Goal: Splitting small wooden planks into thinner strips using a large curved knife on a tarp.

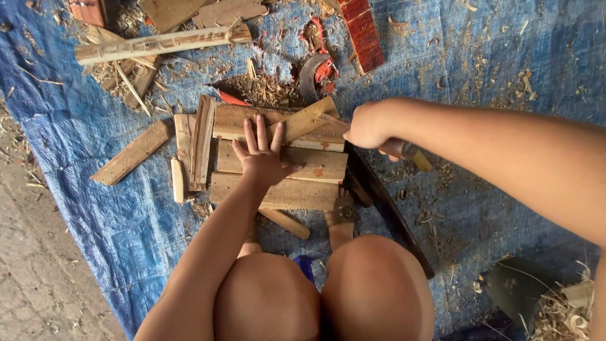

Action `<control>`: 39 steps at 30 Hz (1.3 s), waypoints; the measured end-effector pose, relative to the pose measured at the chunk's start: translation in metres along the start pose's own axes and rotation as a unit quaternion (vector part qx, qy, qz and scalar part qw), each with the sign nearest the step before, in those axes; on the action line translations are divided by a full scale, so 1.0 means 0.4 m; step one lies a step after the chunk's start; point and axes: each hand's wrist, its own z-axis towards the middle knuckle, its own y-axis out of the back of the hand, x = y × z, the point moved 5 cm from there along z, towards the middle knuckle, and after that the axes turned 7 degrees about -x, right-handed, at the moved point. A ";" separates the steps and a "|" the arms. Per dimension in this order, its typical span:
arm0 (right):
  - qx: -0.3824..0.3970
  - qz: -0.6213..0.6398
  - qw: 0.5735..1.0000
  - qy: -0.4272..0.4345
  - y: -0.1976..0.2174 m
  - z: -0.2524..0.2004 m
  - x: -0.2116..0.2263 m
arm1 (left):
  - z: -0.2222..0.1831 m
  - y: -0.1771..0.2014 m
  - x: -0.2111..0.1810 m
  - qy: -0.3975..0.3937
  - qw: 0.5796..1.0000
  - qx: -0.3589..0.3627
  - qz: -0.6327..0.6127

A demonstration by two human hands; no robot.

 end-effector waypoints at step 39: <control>-0.058 0.038 0.998 0.006 -0.058 -0.023 0.007 | -0.019 0.037 -0.011 -0.009 1.000 0.012 -0.005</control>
